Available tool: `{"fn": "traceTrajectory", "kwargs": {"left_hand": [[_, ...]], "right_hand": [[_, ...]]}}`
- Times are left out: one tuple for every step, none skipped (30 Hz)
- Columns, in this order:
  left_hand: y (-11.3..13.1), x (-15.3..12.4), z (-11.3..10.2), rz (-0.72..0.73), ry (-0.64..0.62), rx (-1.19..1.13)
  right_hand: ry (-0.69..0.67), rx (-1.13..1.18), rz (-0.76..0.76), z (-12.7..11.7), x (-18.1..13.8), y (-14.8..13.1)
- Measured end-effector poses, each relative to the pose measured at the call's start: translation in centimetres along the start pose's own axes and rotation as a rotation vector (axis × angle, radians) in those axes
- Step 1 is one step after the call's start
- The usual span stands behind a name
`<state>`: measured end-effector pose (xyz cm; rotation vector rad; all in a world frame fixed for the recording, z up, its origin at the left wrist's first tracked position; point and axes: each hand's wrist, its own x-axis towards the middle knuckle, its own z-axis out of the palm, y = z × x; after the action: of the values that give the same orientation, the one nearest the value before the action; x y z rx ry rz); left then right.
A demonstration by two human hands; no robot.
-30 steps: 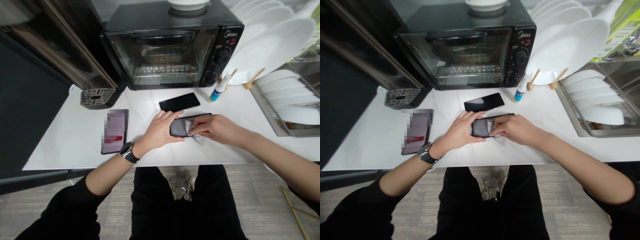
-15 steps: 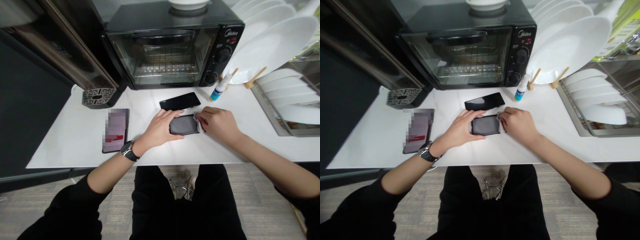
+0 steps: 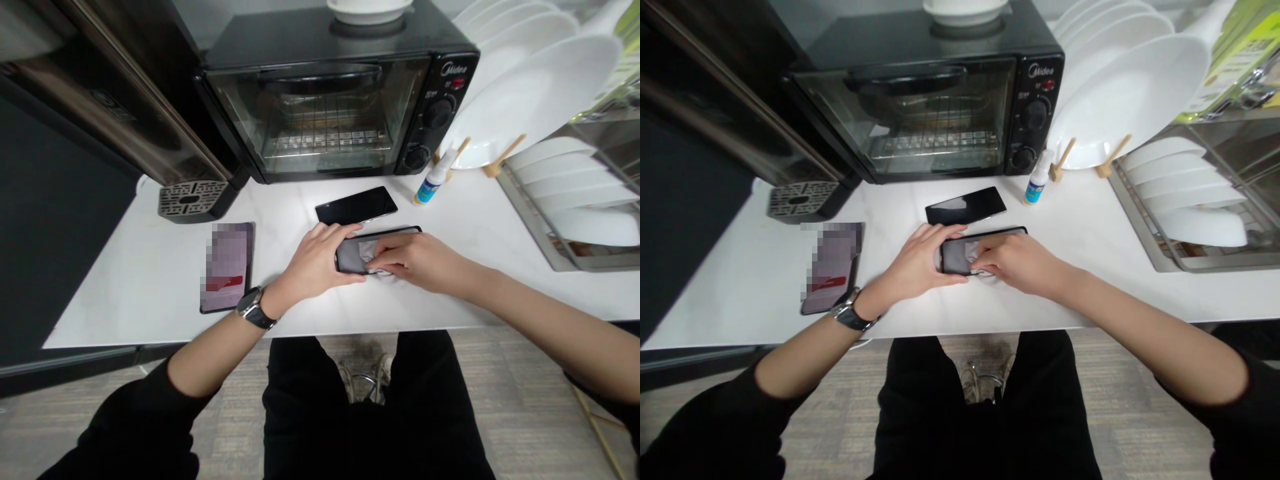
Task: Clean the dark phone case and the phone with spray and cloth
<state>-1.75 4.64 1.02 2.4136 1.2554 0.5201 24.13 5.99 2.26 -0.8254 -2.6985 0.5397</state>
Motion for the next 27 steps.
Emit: {"fn": "traceTrajectory", "kwargs": {"left_hand": [[0.0, 0.0, 0.0, -0.003, -0.002, -0.001], [0.0, 0.0, 0.0, -0.002, -0.004, -0.002], [0.0, 0.0, 0.0, 0.002, -0.004, -0.005], [0.0, 0.0, 0.0, 0.008, -0.004, -0.009], [0.0, 0.1, 0.0, 0.014, -0.005, -0.015], [0.0, 0.1, 0.0, 0.018, -0.007, -0.02], [0.0, 0.1, 0.0, 0.02, -0.009, -0.025], [0.0, 0.1, 0.0, 0.017, -0.011, -0.03], [0.0, 0.1, -0.1, 0.014, -0.012, -0.036], [0.1, 0.1, -0.1, 0.011, -0.014, -0.044], [0.1, 0.1, -0.2, 0.009, -0.017, -0.053], [0.2, 0.1, -0.2, 0.006, -0.022, -0.064], [0.2, 0.1, -0.3, 0.002, -0.029, -0.074], [0.3, 0.1, -0.4, -0.004, -0.033, -0.081], [0.3, 0.1, -0.4, -0.008, -0.037, -0.088], [0.3, 0.1, -0.4, -0.012, -0.04, -0.091], [0.3, 0.1, -0.4, -0.013, -0.04, -0.091], [0.3, 0.1, -0.4, -0.012, -0.038, -0.088], [0.2, 0.1, -0.4, -0.009, -0.038, -0.084], [0.1, 0.1, -0.3, -0.007, -0.036, -0.075], [0.0, 0.1, -0.3, -0.006, -0.03, -0.063], [-0.1, 0.1, -0.2, -0.007, -0.02, -0.049], [-0.2, 0.0, -0.1, -0.011, -0.01, -0.036], [-0.3, 0.0, -0.1, -0.014, -0.002, -0.024], [-0.4, -0.1, -0.1, -0.018, 0.001, -0.016], [-0.4, -0.1, 0.0, -0.02, 0.001, -0.012], [-0.4, -0.1, 0.0, -0.023, -0.005, -0.011]], "right_hand": [[0.0, -0.048, 0.014, -0.5, -0.9, 0.3], [0.005, -0.107, 0.032, -1.0, -1.9, 0.6], [0.015, -0.176, 0.052, -1.3, -2.7, 0.7], [0.033, -0.251, 0.079, -1.5, -3.4, 0.7], [0.057, -0.325, 0.105, -1.6, -4.0, 0.5], [0.087, -0.392, 0.13, -1.5, -4.5, 0.3], [0.115, -0.453, 0.154, -1.4, -4.8, 0.0], [0.14, -0.506, 0.181, -1.2, -4.9, -0.3], [0.161, -0.552, 0.211, -0.9, -4.8, -0.5], [0.178, -0.592, 0.242, -0.7, -4.7, -0.6], [0.192, -0.619, 0.276, -0.5, -4.4, -0.6], [0.199, -0.625, 0.307, -0.4, -4.1, -0.5], [0.201, -0.604, 0.331, -0.2, -3.6, -0.3], [0.204, -0.563, 0.345, -0.1, -3.1, -0.1], [0.202, -0.507, 0.345, 0.1, -2.5, 0.2], [0.197, -0.442, 0.333, 0.4, -1.7, 0.2], [0.192, -0.373, 0.312, 0.7, -0.8, 0.2], [0.189, -0.303, 0.279, 1.1, 0.1, 0.0], [0.18, -0.228, 0.233, 1.6, 1.1, -0.4], [0.17, -0.153, 0.184, 2.2, 2.1, -0.9], [0.152, -0.072, 0.124, 2.7, 3.1, -1.4], [0.131, -0.015, 0.088, 3.1, 3.9, -1.9], [0.119, 0.026, 0.065, 3.5, 4.5, -2.3], [0.11, 0.049, 0.056, 3.7, 4.9, -2.6], [0.105, 0.064, 0.051, 3.7, 5.0, -2.8], [0.101, 0.081, 0.044, 3.6, 4.9, -2.8], [0.092, 0.108, 0.028, 3.4, 4.6, -2.7]]}}
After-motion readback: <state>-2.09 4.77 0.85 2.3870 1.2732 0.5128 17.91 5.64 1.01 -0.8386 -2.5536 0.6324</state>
